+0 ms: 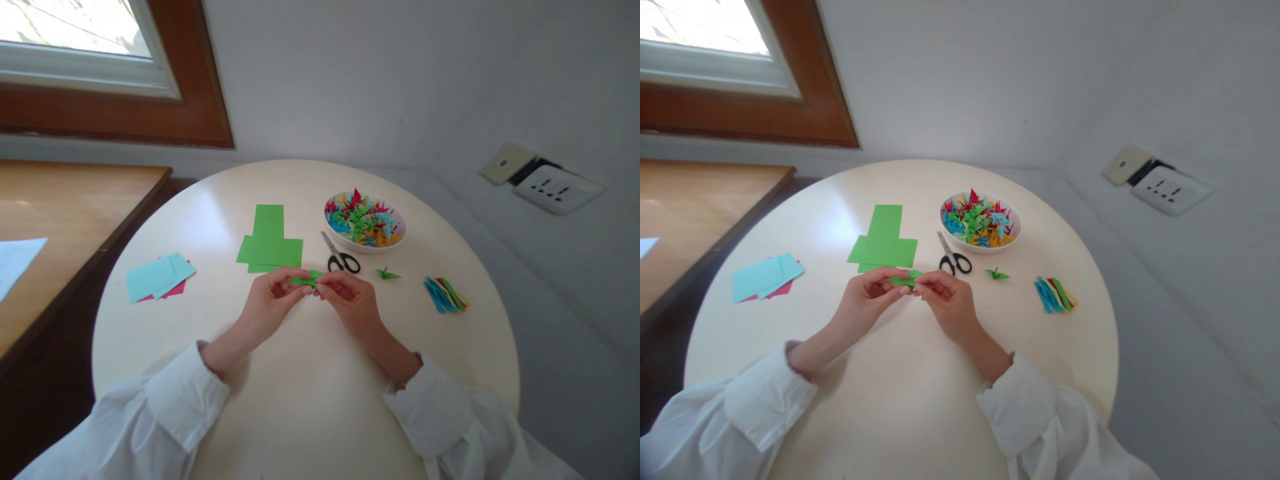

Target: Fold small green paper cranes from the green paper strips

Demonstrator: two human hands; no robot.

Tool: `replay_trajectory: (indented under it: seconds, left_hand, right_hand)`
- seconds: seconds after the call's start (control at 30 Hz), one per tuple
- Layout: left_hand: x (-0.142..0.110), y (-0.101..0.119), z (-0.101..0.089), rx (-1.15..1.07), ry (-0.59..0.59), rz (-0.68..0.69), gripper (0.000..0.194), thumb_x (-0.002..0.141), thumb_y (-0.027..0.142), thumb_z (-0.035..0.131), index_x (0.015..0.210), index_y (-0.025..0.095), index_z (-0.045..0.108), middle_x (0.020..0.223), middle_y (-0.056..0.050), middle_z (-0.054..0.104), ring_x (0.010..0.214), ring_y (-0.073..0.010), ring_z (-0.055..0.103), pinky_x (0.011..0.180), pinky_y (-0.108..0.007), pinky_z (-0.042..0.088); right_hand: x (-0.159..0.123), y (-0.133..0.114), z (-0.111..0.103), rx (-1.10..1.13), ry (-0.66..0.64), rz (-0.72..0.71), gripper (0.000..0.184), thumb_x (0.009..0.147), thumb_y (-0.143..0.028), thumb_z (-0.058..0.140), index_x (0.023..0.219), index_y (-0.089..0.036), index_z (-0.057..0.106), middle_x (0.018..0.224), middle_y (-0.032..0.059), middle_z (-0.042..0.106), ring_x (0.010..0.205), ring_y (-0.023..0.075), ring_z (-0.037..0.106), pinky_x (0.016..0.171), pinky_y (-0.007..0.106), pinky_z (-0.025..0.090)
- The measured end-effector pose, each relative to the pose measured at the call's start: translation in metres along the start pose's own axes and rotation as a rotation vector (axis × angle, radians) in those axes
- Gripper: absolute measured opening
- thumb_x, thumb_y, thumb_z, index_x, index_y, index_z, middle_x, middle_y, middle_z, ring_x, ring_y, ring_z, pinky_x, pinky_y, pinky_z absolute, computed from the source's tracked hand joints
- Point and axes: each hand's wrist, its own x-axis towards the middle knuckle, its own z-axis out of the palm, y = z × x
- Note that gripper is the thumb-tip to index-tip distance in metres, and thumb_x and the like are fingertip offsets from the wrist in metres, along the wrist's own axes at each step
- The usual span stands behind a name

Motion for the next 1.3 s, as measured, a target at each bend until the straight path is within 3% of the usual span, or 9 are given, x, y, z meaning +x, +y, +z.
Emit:
replay_trajectory:
  seconds: [0.2,0.37,0.47,0.73,0.93,1.3]
  left_hand:
    - [0.0002,-0.0021,-0.0008,-0.092,-0.015,-0.063,0.024,0.060,0.026,0.076,0.078,0.015,0.068,0.062,-0.001,0.069,0.058,-0.0123,0.062,0.058,-0.022,0.049]
    - [-0.0007,-0.0035,0.0012,-0.300,-0.070,-0.196,0.028,0.059,0.026,0.077,0.084,0.016,0.068,0.075,-0.003,0.072,0.072,-0.0146,0.065,0.074,-0.027,0.049]
    - [-0.0002,-0.0046,0.0009,-0.316,-0.082,-0.221,0.028,0.059,0.025,0.077,0.083,0.015,0.068,0.074,-0.003,0.071,0.071,-0.0136,0.065,0.076,-0.027,0.049]
    - [0.0012,-0.0028,0.0002,-0.161,0.000,-0.173,0.025,0.055,0.024,0.079,0.076,0.015,0.067,0.063,0.000,0.069,0.061,-0.0121,0.063,0.064,-0.023,0.049]
    - [-0.0014,0.0014,0.0029,-0.105,0.019,-0.079,0.021,0.055,0.024,0.078,0.071,0.014,0.068,0.067,-0.001,0.069,0.060,-0.0122,0.063,0.062,-0.024,0.051]
    - [-0.0025,0.0009,0.0043,-0.031,0.034,-0.027,0.013,0.059,0.023,0.075,0.066,0.014,0.070,0.068,-0.004,0.068,0.062,-0.0128,0.059,0.058,-0.023,0.047]
  right_hand:
    - [-0.0004,-0.0001,-0.0002,-0.021,0.012,-0.014,0.004,0.068,-0.019,0.066,0.071,-0.019,0.064,0.063,-0.0019,0.062,0.058,0.0102,0.058,0.056,0.023,0.049]
    - [-0.0009,0.0013,-0.0012,-0.042,0.021,-0.039,0.004,0.069,-0.017,0.065,0.071,-0.020,0.064,0.063,-0.0023,0.059,0.058,0.0095,0.056,0.056,0.022,0.048]
    - [-0.0013,0.0016,-0.0017,-0.070,0.012,-0.061,0.004,0.070,-0.017,0.064,0.072,-0.020,0.064,0.065,-0.0017,0.058,0.061,0.0098,0.056,0.058,0.022,0.048]
    - [-0.0024,-0.0008,-0.0006,-0.151,-0.016,-0.127,0.002,0.072,-0.018,0.062,0.073,-0.019,0.062,0.067,-0.0007,0.057,0.062,0.0104,0.055,0.059,0.023,0.048]
    - [-0.0035,-0.0027,0.0001,-0.155,-0.028,-0.121,0.001,0.075,-0.020,0.060,0.075,-0.019,0.061,0.068,-0.0007,0.056,0.060,0.0100,0.056,0.058,0.023,0.049]
    - [-0.0050,-0.0043,0.0015,-0.199,-0.018,-0.141,0.004,0.076,-0.021,0.059,0.072,-0.020,0.060,0.069,-0.0009,0.054,0.057,0.0096,0.054,0.053,0.022,0.049]
